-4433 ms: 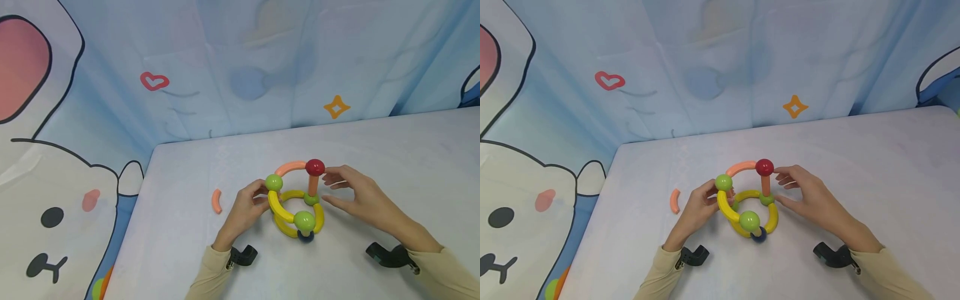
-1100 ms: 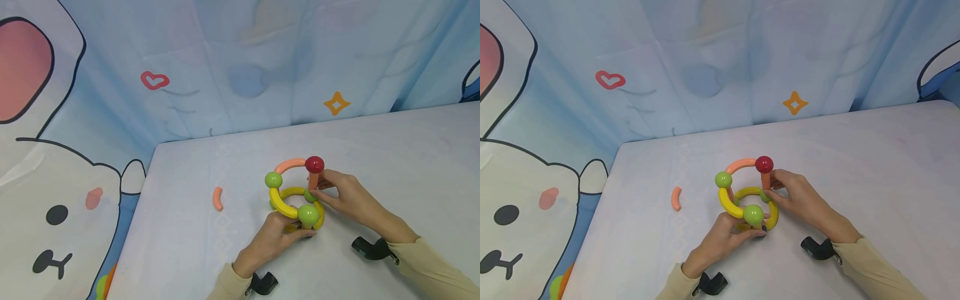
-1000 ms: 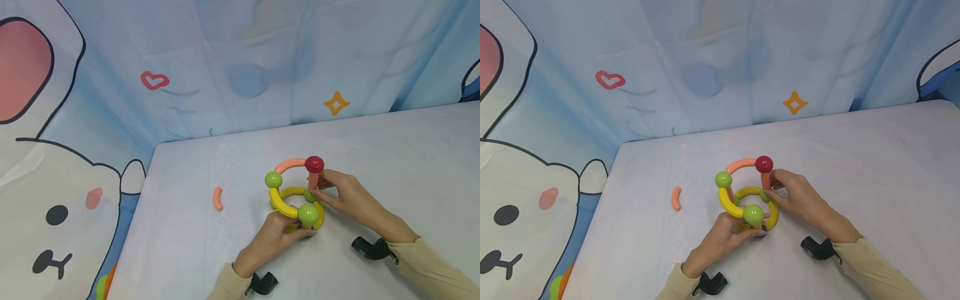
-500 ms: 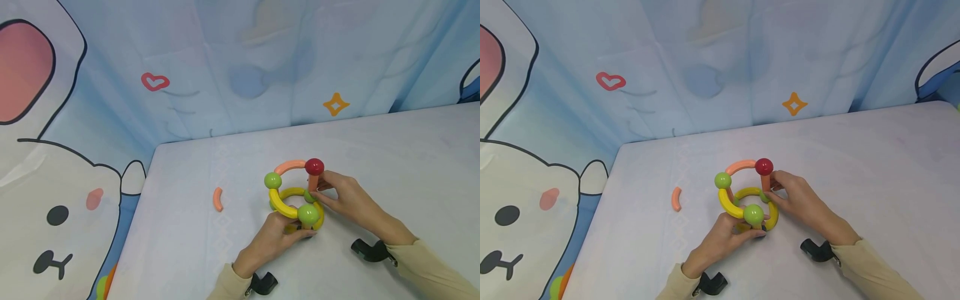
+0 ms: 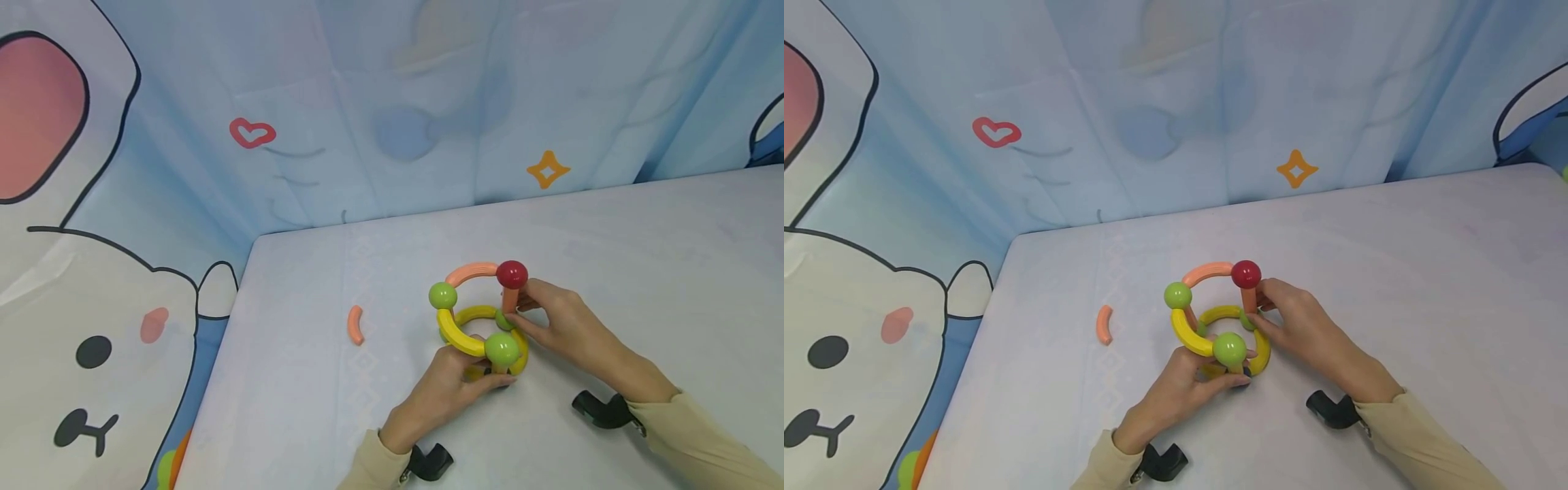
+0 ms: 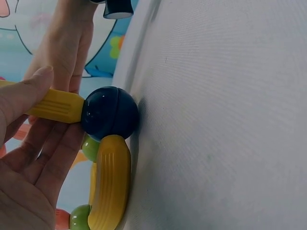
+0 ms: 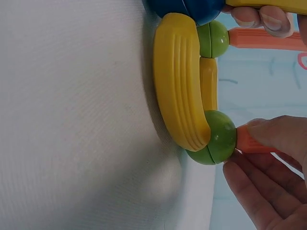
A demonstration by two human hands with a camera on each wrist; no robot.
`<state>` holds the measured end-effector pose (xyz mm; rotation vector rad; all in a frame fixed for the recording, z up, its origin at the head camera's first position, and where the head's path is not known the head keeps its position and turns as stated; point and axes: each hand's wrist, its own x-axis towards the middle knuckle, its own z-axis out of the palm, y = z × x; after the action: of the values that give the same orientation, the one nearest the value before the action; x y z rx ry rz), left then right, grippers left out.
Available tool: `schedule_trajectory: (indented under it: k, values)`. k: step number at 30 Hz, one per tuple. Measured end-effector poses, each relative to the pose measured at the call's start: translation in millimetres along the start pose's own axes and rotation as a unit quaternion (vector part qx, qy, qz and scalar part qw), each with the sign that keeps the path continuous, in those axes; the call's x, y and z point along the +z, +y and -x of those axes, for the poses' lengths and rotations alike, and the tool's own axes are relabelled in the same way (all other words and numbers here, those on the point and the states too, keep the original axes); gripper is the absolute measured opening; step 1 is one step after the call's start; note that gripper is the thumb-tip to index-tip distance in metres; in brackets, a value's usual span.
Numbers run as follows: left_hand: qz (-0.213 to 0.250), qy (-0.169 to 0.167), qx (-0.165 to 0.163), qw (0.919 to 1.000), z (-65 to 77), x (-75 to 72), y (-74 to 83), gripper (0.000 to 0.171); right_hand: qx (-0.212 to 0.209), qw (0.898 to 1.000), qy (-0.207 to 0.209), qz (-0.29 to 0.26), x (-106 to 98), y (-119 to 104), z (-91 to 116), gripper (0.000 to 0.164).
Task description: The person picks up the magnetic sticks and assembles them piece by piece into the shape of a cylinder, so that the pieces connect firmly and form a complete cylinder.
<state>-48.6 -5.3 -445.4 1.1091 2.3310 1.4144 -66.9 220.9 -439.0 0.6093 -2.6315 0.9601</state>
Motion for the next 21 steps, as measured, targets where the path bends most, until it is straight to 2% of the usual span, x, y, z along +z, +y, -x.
schedule_trajectory:
  k: [5,9,12,15,16,18,20,21]
  values:
    - [-0.022,0.0,-0.005,0.9998,0.9,-0.2,-1.2,0.029,0.014,1.0,-0.009,-0.021,-2,0,0,0.049]
    - [-0.053,0.003,-0.023,0.9983,8.4,-5.5,-2.5,0.036,0.035,0.998,-0.023,-0.04,-7,2,2,0.053]
    - [-0.042,-0.008,-0.058,0.9974,22.3,-21.1,-2.7,0.043,0.046,0.998,-0.025,-0.038,-14,3,6,0.058]
    - [-0.021,-0.005,-0.087,0.996,39.4,-47.3,-5.2,0.04,0.054,0.998,-0.025,-0.027,-23,8,10,0.062]
    - [-0.019,0.007,-0.096,0.9952,44.7,-57.1,-7.4,0.037,0.056,0.998,-0.024,-0.024,-25,9,12,0.062]
    - [-0.036,0.057,-0.11,0.9916,53.4,-76.2,-14.3,0.03,0.062,0.998,-0.025,-0.015,-29,13,15,0.064]
    - [-0.068,0.126,-0.14,0.9798,59.3,-92.6,-24.3,0.027,0.066,0.998,-0.024,-0.008,-32,16,17,0.064]
    - [-0.091,0.161,-0.163,0.9692,61.1,-99.4,-29.9,0.028,0.068,0.997,-0.024,-0.007,-33,17,17,0.063]
